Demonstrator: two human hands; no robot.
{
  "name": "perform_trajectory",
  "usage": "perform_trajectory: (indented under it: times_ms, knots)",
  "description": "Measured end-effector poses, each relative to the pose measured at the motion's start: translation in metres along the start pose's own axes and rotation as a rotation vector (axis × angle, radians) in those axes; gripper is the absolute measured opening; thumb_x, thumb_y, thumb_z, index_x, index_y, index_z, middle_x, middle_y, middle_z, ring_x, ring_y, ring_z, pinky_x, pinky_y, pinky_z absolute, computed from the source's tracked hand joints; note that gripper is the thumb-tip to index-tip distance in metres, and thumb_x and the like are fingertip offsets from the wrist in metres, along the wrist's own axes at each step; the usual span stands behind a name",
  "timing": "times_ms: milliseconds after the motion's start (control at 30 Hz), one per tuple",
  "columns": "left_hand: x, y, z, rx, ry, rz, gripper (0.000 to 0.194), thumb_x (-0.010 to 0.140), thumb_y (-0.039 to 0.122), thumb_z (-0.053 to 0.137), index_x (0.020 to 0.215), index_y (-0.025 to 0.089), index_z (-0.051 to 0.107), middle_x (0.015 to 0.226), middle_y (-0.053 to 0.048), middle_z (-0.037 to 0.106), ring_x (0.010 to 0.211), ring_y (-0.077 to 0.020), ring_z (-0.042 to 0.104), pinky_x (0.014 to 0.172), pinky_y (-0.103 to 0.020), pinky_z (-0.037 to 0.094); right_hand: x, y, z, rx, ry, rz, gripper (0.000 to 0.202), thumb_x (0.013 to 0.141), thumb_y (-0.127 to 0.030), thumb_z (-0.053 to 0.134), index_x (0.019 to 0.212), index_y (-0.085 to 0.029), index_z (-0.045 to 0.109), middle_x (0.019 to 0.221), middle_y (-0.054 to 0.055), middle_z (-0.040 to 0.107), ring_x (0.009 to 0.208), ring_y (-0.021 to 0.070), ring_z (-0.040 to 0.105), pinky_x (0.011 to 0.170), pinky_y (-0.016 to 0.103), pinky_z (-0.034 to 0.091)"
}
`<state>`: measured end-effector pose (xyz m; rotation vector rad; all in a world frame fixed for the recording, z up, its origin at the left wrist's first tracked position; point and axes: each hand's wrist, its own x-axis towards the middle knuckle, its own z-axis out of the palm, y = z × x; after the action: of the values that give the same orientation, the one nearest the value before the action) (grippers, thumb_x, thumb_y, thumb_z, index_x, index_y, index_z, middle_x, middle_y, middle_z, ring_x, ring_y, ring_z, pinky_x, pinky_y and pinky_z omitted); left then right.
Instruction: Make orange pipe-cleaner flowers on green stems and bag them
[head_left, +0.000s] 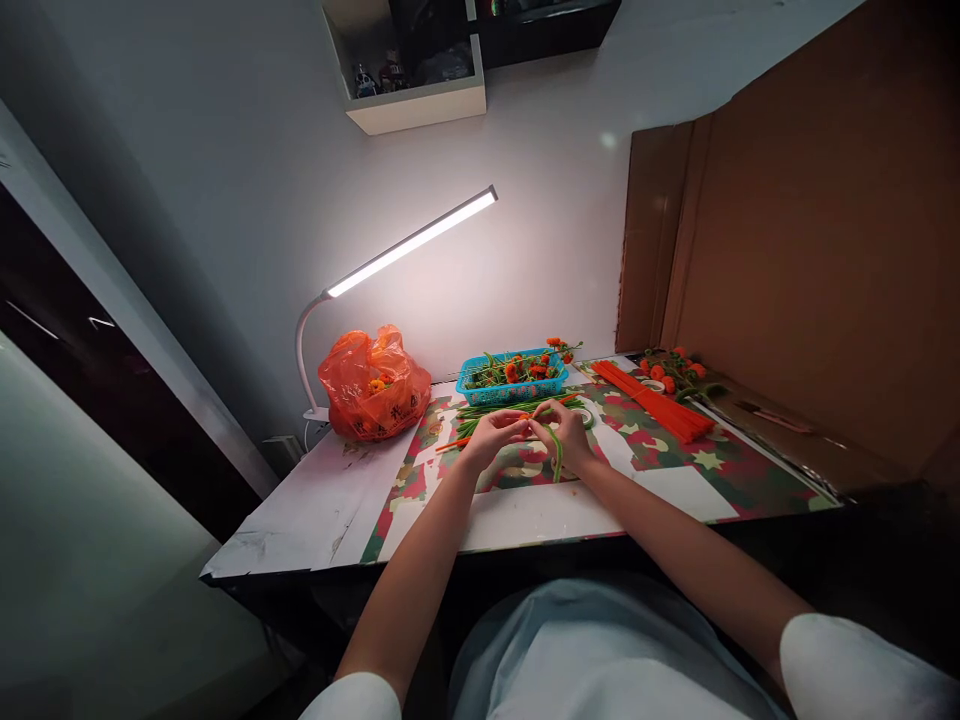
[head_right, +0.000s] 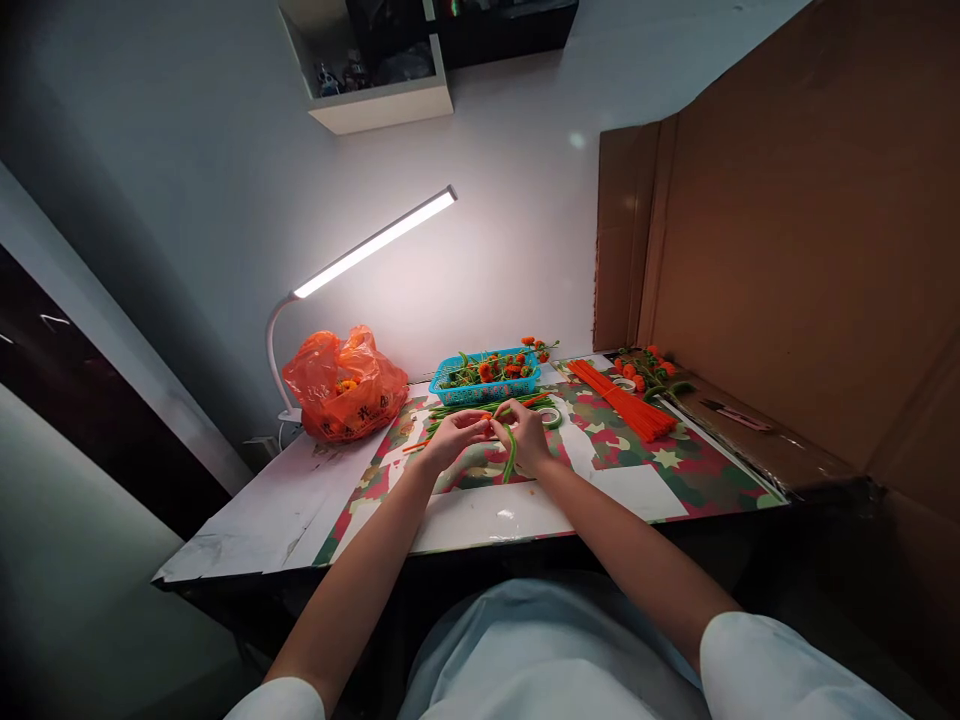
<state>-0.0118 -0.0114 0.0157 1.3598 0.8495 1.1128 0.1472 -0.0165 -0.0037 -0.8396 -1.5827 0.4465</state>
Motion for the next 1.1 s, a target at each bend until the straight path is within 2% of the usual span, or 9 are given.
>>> perform_trajectory:
  times_ms: [200, 400, 500, 600, 733, 867, 1000, 1100]
  knots:
    - [-0.002, 0.004, 0.007, 0.071, 0.045, 0.086, 0.045, 0.051, 0.038, 0.086, 0.084, 0.014, 0.069, 0.081, -0.004, 0.072, 0.073, -0.0167, 0.067, 0.071, -0.028, 0.052, 0.001, -0.001, -0.002, 0.012, 0.026, 0.02, 0.011, 0.077, -0.03, 0.057, 0.072, -0.02, 0.055, 0.068, 0.002, 0.062, 0.063, 0.0171, 0.06, 0.055, 0.025, 0.045]
    - [0.0, 0.003, 0.002, 0.144, 0.032, 0.006, 0.044, 0.067, 0.052, 0.073, 0.083, 0.011, 0.07, 0.07, -0.006, 0.07, 0.053, -0.0117, 0.063, 0.048, -0.021, 0.047, 0.002, -0.001, -0.007, 0.001, -0.049, -0.058, 0.007, 0.075, -0.025, 0.057, 0.07, -0.02, 0.058, 0.067, 0.001, 0.062, 0.061, 0.0158, 0.055, 0.06, 0.027, 0.042]
    - [-0.001, 0.002, -0.001, 0.165, -0.017, -0.03, 0.044, 0.065, 0.051, 0.075, 0.08, 0.009, 0.072, 0.067, -0.009, 0.07, 0.054, -0.0133, 0.064, 0.051, -0.023, 0.049, 0.002, -0.001, -0.008, 0.021, -0.117, -0.079, 0.007, 0.073, -0.024, 0.059, 0.067, -0.021, 0.06, 0.066, 0.0, 0.062, 0.061, 0.0156, 0.055, 0.061, 0.026, 0.04]
    - [-0.001, 0.001, -0.002, 0.178, -0.028, -0.004, 0.045, 0.063, 0.048, 0.076, 0.085, 0.009, 0.073, 0.072, -0.01, 0.073, 0.061, -0.0157, 0.067, 0.06, -0.026, 0.054, 0.002, -0.001, -0.009, 0.056, -0.141, -0.054, 0.006, 0.072, -0.024, 0.061, 0.067, -0.021, 0.061, 0.065, -0.001, 0.062, 0.062, 0.0155, 0.055, 0.061, 0.026, 0.04]
    - [0.001, -0.005, 0.0, 0.203, 0.02, 0.108, 0.043, 0.065, 0.045, 0.076, 0.09, 0.01, 0.073, 0.081, -0.012, 0.074, 0.072, -0.0202, 0.07, 0.069, -0.032, 0.056, 0.004, -0.001, -0.007, 0.117, -0.078, 0.057, 0.011, 0.071, -0.029, 0.065, 0.066, -0.021, 0.061, 0.063, -0.001, 0.06, 0.06, 0.0156, 0.054, 0.058, 0.027, 0.04]
    - [0.005, -0.015, 0.006, 0.25, 0.087, 0.268, 0.042, 0.065, 0.044, 0.076, 0.092, 0.012, 0.071, 0.083, -0.011, 0.074, 0.074, -0.0225, 0.07, 0.069, -0.037, 0.058, 0.004, 0.006, -0.002, 0.225, -0.006, 0.227, 0.018, 0.072, -0.035, 0.07, 0.072, -0.019, 0.06, 0.071, 0.0, 0.061, 0.068, 0.0166, 0.057, 0.063, 0.029, 0.047]
    - [0.004, -0.016, 0.01, 0.329, 0.124, 0.446, 0.033, 0.064, 0.038, 0.078, 0.088, 0.017, 0.072, 0.09, -0.009, 0.073, 0.078, -0.0216, 0.069, 0.075, -0.038, 0.057, 0.005, 0.021, 0.004, 0.376, -0.053, 0.442, 0.025, 0.089, -0.033, 0.058, 0.104, -0.014, 0.06, 0.102, 0.006, 0.062, 0.086, 0.0167, 0.062, 0.075, 0.035, 0.053]
    - [0.002, -0.011, 0.011, 0.388, 0.095, 0.53, 0.023, 0.065, 0.034, 0.078, 0.081, 0.019, 0.073, 0.093, -0.008, 0.072, 0.084, -0.0209, 0.067, 0.081, -0.038, 0.055, 0.007, 0.033, 0.004, 0.483, -0.153, 0.603, 0.031, 0.092, -0.032, 0.054, 0.118, -0.016, 0.055, 0.117, 0.008, 0.058, 0.098, 0.0196, 0.06, 0.082, 0.04, 0.053]
